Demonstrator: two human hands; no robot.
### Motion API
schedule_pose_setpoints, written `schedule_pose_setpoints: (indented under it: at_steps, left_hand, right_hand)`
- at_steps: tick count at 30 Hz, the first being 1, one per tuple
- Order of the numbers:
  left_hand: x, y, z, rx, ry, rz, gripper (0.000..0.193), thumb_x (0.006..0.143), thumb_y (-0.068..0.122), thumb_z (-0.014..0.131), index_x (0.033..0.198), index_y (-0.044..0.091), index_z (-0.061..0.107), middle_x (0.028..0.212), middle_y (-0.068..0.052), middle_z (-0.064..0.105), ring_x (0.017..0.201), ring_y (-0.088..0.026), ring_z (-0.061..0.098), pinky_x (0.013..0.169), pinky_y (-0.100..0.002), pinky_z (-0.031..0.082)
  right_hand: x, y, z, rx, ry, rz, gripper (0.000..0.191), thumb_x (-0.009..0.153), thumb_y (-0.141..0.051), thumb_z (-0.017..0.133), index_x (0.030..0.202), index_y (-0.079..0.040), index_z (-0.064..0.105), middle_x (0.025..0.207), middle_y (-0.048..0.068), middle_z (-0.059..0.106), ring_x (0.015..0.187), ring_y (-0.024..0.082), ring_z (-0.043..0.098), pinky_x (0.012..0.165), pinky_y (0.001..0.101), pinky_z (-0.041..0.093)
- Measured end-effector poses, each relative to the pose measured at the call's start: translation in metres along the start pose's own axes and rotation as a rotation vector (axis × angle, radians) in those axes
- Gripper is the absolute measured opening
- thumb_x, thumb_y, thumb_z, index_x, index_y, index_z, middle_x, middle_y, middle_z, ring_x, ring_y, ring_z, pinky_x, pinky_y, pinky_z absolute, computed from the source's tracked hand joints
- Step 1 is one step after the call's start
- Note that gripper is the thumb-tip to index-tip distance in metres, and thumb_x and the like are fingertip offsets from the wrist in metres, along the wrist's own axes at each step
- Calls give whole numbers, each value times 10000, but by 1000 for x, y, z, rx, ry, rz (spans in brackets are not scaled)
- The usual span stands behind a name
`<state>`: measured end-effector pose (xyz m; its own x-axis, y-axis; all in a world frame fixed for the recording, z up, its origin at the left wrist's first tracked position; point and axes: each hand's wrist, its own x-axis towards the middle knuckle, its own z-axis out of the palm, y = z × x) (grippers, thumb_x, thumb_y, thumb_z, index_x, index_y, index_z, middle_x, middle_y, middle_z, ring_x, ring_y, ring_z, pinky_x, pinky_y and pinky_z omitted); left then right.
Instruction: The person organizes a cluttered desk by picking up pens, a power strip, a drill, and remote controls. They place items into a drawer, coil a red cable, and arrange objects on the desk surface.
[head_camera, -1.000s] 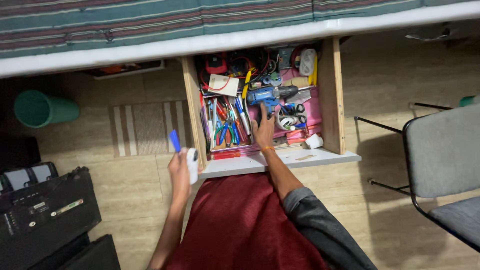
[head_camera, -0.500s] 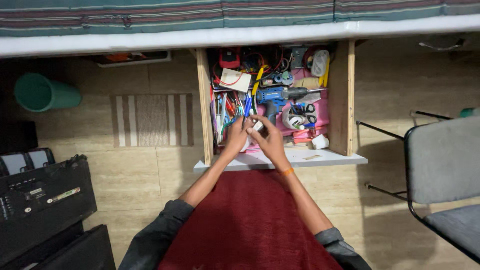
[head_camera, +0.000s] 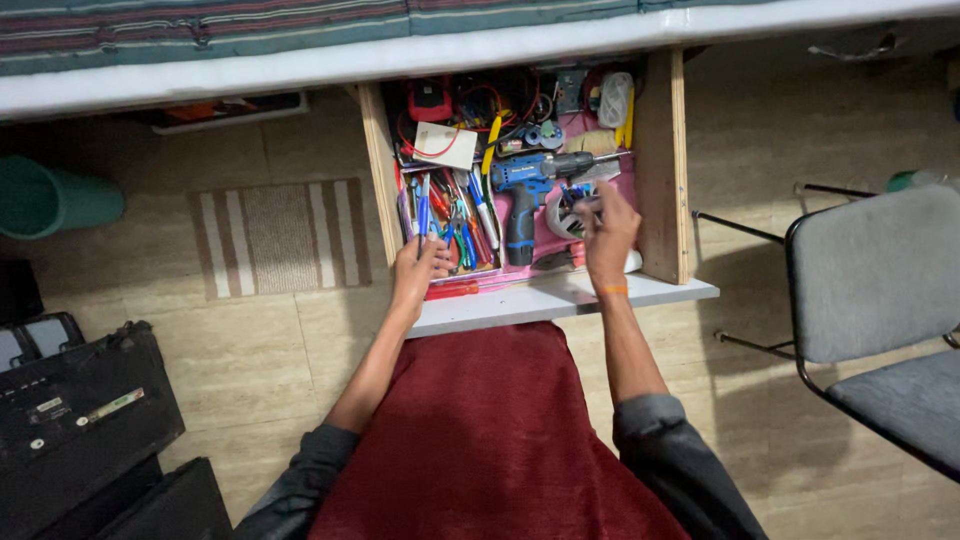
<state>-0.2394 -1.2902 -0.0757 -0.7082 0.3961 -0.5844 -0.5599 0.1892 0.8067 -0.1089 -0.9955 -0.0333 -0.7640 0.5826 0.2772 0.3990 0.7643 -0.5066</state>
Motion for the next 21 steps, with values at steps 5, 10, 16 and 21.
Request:
schedule_pose_setpoints:
  at_steps: [5, 10, 16, 21]
  left_hand:
    - [2, -10, 17, 18, -79, 0, 385, 1048, 384, 556, 1019, 16, 665, 876, -80, 699, 719, -129, 685, 623, -269, 569]
    - [5, -12, 28, 46, -120, 51, 357, 1035, 376, 574, 1039, 28, 655, 882, -78, 719, 710, -114, 693, 604, -252, 549]
    - [19, 4, 116, 261, -405, 32, 376, 988, 396, 641, 981, 26, 707, 838, -58, 737, 575, -102, 695, 429, -246, 523]
    - [33, 16, 197, 437, -611, 367, 375, 991, 323, 650, 922, -37, 726, 874, -149, 641, 512, -173, 706, 413, -306, 544]
  right_hand:
    - [4, -6, 8, -258, -171, -119, 513, 917, -173, 754, 1409, -135, 612, 1345, 81, 663, 1180, 240, 602, 981, 509, 345]
    - [19, -11, -15, -60, -245, 37, 404, 940, -188, 752, 1333, -130, 677, 1234, 93, 711, 1093, 282, 656, 913, 476, 409]
    - [18, -12, -57, 245, 50, 312, 363, 993, -144, 715, 1335, -35, 655, 1139, 154, 700, 889, 257, 691, 787, 381, 559]
    - [9, -11, -78, 181, 92, 238, 353, 987, -115, 746, 1317, -9, 675, 1124, 151, 718, 915, 219, 662, 827, 354, 532]
